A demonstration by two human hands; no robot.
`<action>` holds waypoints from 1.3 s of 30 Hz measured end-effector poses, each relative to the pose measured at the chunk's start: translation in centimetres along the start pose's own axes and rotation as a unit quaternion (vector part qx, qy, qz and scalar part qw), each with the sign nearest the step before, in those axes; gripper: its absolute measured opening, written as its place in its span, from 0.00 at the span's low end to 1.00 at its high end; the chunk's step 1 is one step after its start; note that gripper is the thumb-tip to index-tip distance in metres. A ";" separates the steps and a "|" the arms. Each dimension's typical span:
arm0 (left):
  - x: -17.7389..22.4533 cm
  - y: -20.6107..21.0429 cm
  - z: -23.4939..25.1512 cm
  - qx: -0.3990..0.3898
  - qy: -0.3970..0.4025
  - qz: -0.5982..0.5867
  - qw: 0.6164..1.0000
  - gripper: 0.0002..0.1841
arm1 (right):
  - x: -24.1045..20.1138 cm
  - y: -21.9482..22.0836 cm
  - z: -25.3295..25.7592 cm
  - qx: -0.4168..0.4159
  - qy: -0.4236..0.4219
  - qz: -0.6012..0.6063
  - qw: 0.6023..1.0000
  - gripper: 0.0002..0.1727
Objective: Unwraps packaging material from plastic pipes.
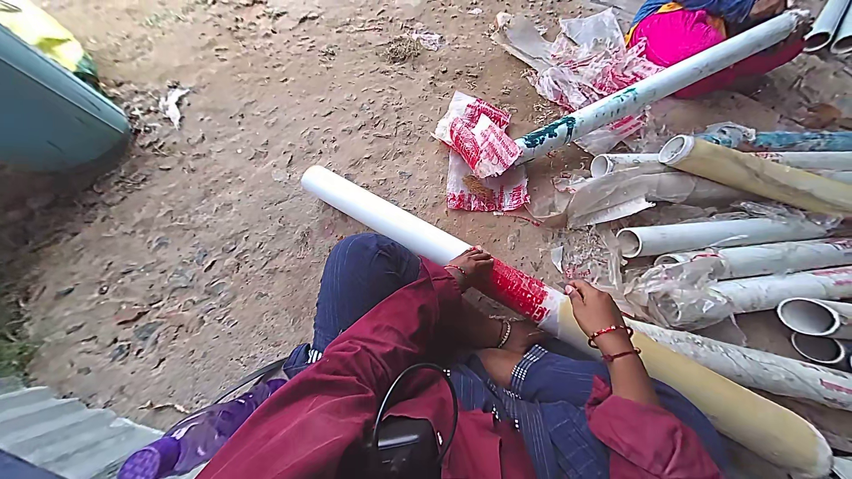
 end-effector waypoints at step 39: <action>1.3 1.0 0.0 -0.081 -0.039 0.142 0.986 0.21 | 0.4 0.9 0.2 -0.024 0.013 -0.007 1.000 0.20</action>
Point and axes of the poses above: each hand's wrist, its own z-axis towards the middle knuckle, its own y-axis out of the palm, x = y × z, the point moved 9 cm from there along z, towards the middle knuckle, and after that the axes turned 10 degrees about z, right-handed, at the moved point
